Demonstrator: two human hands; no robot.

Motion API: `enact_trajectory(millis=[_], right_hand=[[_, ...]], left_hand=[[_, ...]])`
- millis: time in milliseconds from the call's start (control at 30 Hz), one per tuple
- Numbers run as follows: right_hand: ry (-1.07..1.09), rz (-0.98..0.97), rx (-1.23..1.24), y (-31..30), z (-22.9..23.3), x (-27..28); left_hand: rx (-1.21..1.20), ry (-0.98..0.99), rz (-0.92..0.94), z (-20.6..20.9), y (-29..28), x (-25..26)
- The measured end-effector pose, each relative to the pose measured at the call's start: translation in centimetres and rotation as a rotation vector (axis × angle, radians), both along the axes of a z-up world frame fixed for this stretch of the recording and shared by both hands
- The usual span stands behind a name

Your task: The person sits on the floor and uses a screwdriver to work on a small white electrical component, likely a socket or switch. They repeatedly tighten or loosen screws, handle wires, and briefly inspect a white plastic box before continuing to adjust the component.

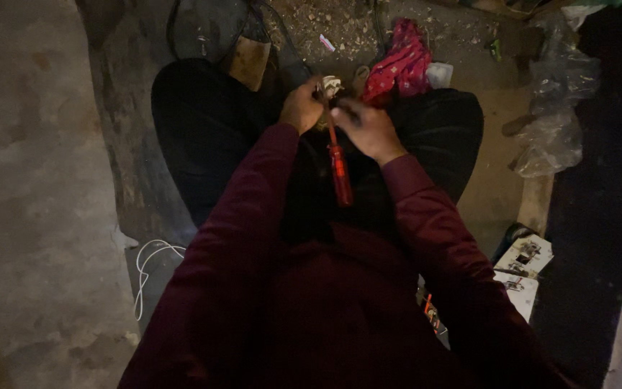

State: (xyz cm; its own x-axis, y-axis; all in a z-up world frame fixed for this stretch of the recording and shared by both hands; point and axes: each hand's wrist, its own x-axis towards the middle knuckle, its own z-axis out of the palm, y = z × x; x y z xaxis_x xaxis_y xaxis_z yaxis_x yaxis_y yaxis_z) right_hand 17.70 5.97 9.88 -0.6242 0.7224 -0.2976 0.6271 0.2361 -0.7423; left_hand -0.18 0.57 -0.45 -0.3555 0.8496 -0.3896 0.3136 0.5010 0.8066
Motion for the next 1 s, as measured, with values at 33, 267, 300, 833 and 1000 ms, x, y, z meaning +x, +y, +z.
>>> enact_trajectory(millis=[33,267,300,833,1000], right_hand=[[-0.045,0.125,0.051,0.1,-0.6,0.2],[0.285,-0.114,-0.649,0.2,-6.8,0.2],[0.324,-0.233,-0.654,0.8,-7.6,0.3],[0.514,-0.484,-0.467,6.2,-17.1,-1.1],[0.302,-0.471,-0.097,6.7,-16.4,-1.4]], left_hand=[[0.025,0.004,-0.011,0.0,0.1,0.1],[-0.002,-0.037,-0.115,-1.7,2.0,-0.3],[-0.036,0.016,-0.106,-2.3,2.8,-0.3],[-0.117,0.408,0.272,-7.8,17.6,-6.3],[-0.252,0.333,0.193,-9.0,17.6,-6.9]])
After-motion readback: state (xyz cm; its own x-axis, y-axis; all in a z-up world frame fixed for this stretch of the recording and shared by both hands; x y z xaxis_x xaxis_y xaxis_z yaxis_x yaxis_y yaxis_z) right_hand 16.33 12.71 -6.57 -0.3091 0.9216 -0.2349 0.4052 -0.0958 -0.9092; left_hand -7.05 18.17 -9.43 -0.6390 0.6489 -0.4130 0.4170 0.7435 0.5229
